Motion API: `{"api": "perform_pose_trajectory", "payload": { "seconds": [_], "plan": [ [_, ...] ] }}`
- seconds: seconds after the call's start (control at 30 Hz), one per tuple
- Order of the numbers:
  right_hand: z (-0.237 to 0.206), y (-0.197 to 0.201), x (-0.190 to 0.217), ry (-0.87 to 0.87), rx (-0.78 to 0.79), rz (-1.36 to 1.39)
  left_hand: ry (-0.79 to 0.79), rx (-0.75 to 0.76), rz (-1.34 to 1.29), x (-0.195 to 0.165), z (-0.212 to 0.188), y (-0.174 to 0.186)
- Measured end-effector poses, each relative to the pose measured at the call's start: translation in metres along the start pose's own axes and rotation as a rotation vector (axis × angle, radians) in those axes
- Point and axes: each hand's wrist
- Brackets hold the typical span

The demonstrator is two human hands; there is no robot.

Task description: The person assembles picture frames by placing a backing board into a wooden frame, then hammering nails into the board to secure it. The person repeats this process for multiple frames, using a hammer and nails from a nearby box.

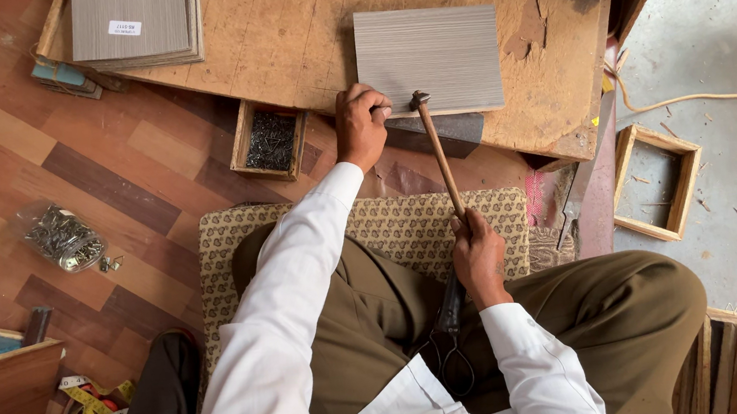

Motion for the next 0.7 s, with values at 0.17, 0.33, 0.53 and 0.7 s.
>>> {"api": "perform_pose_trajectory", "payload": {
  "seconds": [0.17, 0.33, 0.53, 0.7],
  "plan": [
    [-0.002, 0.001, 0.005, 0.039, -0.016, -0.003, 0.000, 0.010, -0.021, 0.009, 0.002, -0.007],
    [-0.013, 0.005, 0.018, 0.177, -0.035, 0.037, 0.013, -0.008, 0.029, 0.011, 0.000, -0.014],
    [-0.014, 0.006, 0.024, 0.414, -0.055, -0.030, 0.033, -0.008, 0.025, 0.009, 0.000, -0.014],
    [-0.015, 0.004, 0.019, 0.364, -0.088, 0.059, 0.021, -0.026, -0.009, 0.007, 0.002, -0.009]
  ]
}}
Point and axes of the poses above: each hand's wrist, its own z-axis towards the middle knuckle, its own y-axis out of the back of the hand, x = y × z, and after that the axes turned 14 degrees about z, right-handed
